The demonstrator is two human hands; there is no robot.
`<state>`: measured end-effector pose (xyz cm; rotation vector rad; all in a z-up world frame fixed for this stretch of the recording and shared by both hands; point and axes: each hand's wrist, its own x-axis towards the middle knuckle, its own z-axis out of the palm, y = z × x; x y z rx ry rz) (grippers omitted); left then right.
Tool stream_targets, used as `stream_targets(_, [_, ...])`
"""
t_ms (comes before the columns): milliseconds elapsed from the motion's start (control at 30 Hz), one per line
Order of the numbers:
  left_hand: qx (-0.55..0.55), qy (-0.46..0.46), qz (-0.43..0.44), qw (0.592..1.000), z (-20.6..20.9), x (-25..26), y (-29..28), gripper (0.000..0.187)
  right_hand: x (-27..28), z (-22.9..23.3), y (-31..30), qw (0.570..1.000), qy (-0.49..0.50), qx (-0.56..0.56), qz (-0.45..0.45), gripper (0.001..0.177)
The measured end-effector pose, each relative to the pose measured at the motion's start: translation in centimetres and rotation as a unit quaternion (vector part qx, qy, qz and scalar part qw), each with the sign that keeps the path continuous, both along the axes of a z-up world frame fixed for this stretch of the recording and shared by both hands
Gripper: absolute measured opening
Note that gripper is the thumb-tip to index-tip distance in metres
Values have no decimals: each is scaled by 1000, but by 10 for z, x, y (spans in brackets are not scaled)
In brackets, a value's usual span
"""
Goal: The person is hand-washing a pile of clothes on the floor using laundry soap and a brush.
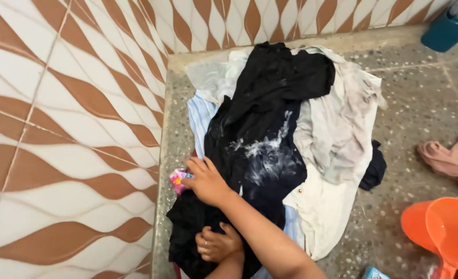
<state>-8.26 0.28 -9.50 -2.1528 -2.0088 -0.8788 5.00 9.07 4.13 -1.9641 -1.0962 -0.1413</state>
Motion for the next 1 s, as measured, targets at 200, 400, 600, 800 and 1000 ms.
stream_targets(200, [-70, 2, -30, 997, 13, -3, 3, 50, -10, -1, -117, 991, 46, -117, -48, 57])
stream_targets(400, [-120, -60, -77, 988, 37, -6, 9, 42, -66, -29, -183, 984, 42, -170, -4, 48])
stream_targets(600, [-300, -172, -77, 935, 58, 13, 21, 34, -110, -59, -217, 986, 157, -31, -54, 29])
stream_targets(800, [-557, -348, -152, 739, 47, -9, 14, 80, -118, 15, -285, 834, 463, 294, -61, 27])
stream_targets(1000, [-858, -334, -255, 295, 111, 0, -3, 137, -172, 116, -337, 804, 471, 362, -15, 43])
